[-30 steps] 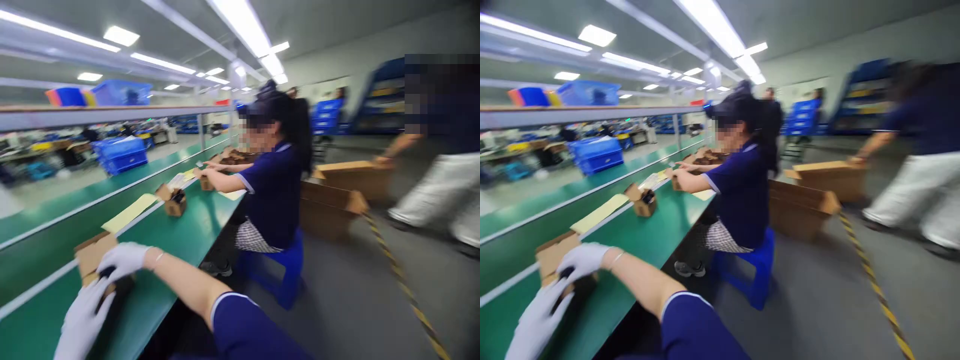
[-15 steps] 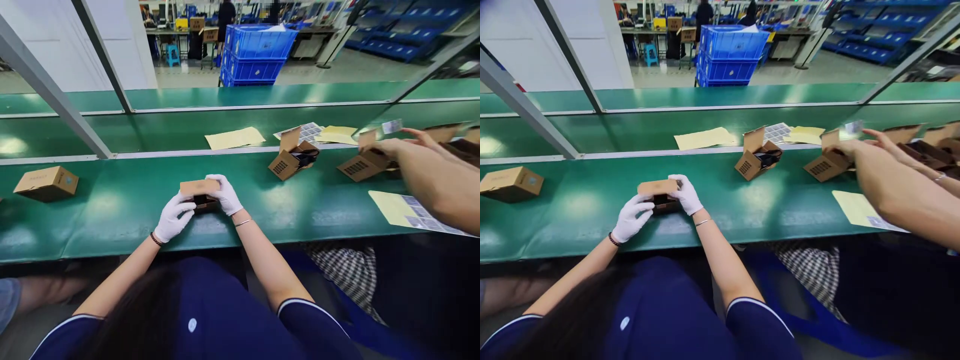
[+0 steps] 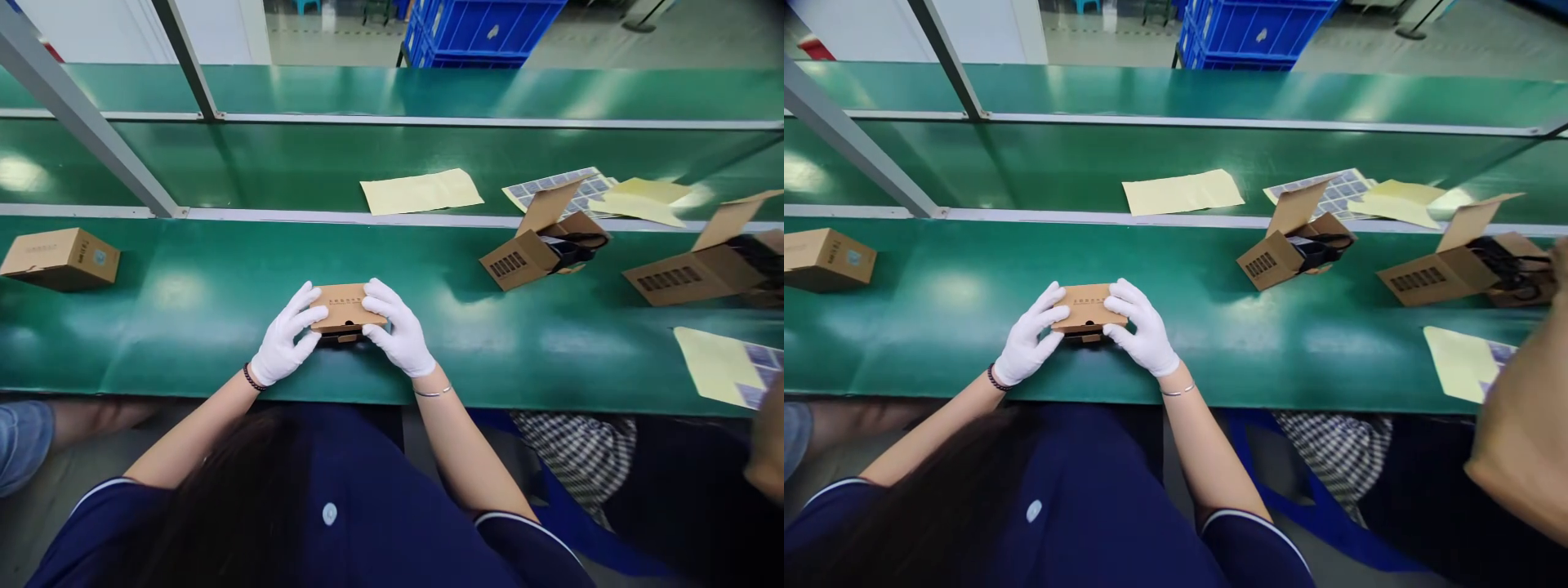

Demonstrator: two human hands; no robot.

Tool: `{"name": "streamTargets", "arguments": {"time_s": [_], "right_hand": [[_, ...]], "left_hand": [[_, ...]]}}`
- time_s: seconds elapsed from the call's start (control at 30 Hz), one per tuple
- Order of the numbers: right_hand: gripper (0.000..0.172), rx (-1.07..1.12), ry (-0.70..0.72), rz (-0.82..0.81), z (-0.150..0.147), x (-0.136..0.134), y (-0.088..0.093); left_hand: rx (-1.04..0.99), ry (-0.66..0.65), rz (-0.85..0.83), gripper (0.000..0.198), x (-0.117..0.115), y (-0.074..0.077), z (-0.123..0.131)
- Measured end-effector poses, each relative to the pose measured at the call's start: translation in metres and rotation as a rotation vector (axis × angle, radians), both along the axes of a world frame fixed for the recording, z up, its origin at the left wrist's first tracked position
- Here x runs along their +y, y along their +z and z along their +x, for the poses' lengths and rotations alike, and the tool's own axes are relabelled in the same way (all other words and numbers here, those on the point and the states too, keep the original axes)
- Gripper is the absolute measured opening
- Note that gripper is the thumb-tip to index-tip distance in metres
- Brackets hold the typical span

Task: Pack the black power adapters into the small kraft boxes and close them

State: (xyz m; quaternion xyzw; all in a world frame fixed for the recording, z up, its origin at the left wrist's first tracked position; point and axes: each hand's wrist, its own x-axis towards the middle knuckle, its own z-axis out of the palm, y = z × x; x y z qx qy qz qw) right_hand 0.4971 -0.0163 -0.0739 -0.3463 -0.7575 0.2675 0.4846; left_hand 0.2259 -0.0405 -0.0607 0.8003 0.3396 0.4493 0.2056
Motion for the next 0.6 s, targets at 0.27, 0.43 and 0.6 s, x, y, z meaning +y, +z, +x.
{"name": "streamTargets", "arguments": {"time_s": [0.27, 0.43, 0.6], "right_hand": [[0.043, -0.071, 0.016, 0.172, 0.007, -0.005, -0.017], [0.043, -0.286, -0.039, 0.339, 0.009, -0.005, -0.011], [0.026, -0.435, 0.013, 0.5, -0.007, -0.013, 0.004]], "left_hand": [[0.005, -0.011, 0.015, 0.046, -0.002, -0.008, -0.001], [0.124, -0.05, 0.05, 0.058, 0.002, -0.017, -0.002], [0.087, 0.007, 0.064, 0.062, 0.005, -0.022, 0.003]]}}
